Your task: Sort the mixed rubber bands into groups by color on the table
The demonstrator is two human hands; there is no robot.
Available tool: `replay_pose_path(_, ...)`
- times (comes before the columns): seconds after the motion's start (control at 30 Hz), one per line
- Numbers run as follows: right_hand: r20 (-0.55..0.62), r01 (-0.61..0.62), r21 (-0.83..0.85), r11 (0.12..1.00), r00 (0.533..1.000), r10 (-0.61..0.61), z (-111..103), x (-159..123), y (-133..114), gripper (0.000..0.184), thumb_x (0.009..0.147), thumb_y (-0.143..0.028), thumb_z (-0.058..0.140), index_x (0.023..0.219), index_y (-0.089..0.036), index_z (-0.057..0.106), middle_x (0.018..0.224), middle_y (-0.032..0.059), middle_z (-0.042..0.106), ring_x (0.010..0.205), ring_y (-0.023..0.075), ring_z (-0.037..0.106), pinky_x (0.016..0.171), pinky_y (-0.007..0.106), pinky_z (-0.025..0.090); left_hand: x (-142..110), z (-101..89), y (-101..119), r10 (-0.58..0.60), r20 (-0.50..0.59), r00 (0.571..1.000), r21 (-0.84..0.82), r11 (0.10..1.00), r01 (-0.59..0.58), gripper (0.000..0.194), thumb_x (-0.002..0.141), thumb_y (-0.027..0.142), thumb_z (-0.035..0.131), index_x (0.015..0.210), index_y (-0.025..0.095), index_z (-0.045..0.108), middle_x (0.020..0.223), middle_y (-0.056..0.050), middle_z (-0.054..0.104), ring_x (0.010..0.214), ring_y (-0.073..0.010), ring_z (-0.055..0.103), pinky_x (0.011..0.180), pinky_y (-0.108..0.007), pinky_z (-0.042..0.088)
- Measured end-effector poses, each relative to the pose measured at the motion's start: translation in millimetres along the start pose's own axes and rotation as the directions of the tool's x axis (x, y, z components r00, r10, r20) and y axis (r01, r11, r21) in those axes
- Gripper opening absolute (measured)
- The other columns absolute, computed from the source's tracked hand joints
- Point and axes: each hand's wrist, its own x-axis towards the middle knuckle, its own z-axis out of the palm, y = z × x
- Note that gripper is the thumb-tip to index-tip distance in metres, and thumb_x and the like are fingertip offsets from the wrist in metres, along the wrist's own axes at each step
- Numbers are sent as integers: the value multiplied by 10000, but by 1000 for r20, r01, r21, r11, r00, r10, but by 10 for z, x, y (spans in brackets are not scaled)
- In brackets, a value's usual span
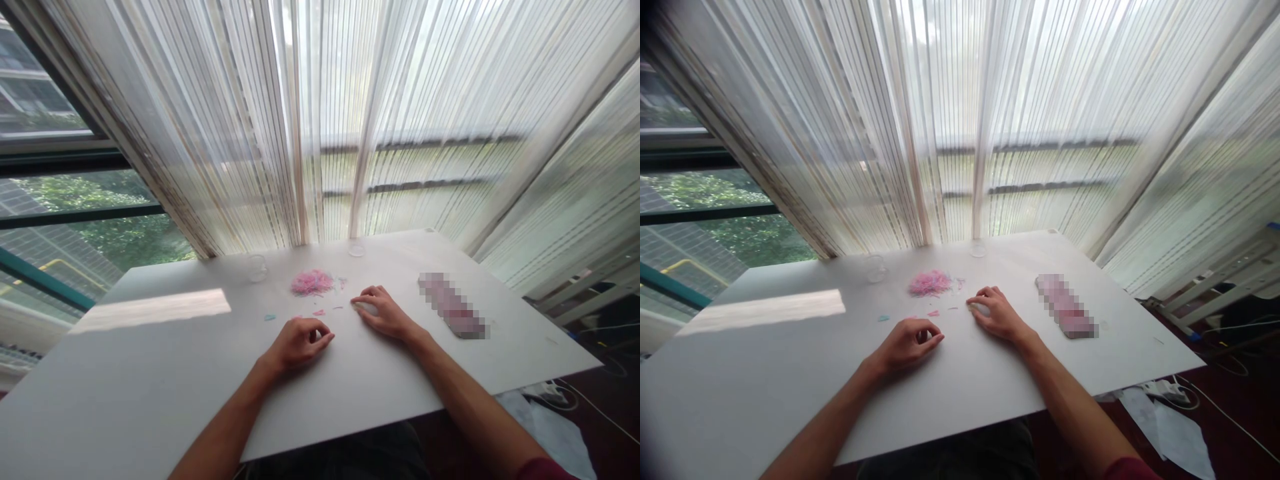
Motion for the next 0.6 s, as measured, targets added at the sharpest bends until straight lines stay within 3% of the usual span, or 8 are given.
replay_pose_path(0.6,-39,20,10,1000,999,-20,21,4,8,194,905,-262,610,1047,-254,742,986,80,645,970,238,576,944,417,493,-3,-23,11,-4,5,1000,-17,1000,4,191,895,299,608,788,181,713,685,-1,689,562,-98,540,602,-225,419)
